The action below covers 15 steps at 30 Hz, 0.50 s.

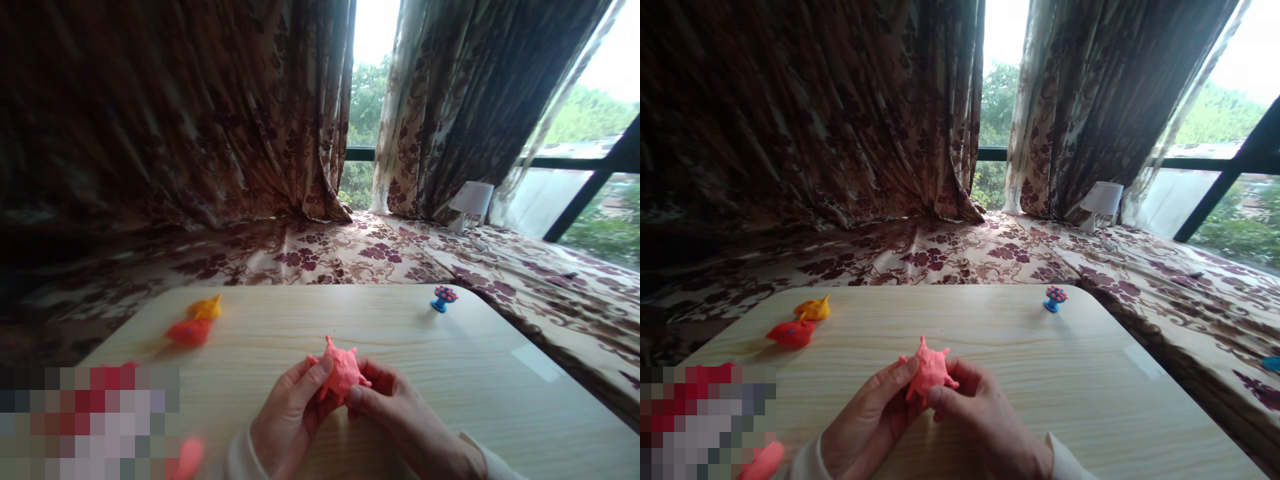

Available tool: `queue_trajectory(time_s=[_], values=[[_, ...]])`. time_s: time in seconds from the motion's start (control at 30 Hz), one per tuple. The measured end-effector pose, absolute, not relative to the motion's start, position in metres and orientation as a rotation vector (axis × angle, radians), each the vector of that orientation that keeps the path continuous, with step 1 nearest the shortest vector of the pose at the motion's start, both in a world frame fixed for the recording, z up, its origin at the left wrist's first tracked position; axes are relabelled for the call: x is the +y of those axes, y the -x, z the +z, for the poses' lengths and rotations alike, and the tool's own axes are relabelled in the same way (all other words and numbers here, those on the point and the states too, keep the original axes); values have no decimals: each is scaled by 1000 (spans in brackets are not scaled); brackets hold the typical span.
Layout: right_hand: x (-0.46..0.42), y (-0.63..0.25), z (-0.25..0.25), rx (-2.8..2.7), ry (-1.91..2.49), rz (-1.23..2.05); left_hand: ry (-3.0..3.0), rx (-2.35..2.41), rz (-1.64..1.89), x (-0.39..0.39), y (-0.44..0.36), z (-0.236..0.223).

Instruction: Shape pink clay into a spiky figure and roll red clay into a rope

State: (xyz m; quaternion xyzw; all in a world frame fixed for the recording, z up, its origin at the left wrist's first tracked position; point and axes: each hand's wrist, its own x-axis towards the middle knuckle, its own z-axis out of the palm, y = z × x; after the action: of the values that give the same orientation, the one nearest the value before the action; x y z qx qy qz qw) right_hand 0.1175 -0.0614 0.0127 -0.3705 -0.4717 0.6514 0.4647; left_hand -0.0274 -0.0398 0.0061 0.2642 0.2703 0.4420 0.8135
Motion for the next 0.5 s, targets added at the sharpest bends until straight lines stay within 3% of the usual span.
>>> queue_trajectory(time_s=[0.5], values=[[-64,-119,6,-1030,839,1681,-534,562,949,-42,26,9]])
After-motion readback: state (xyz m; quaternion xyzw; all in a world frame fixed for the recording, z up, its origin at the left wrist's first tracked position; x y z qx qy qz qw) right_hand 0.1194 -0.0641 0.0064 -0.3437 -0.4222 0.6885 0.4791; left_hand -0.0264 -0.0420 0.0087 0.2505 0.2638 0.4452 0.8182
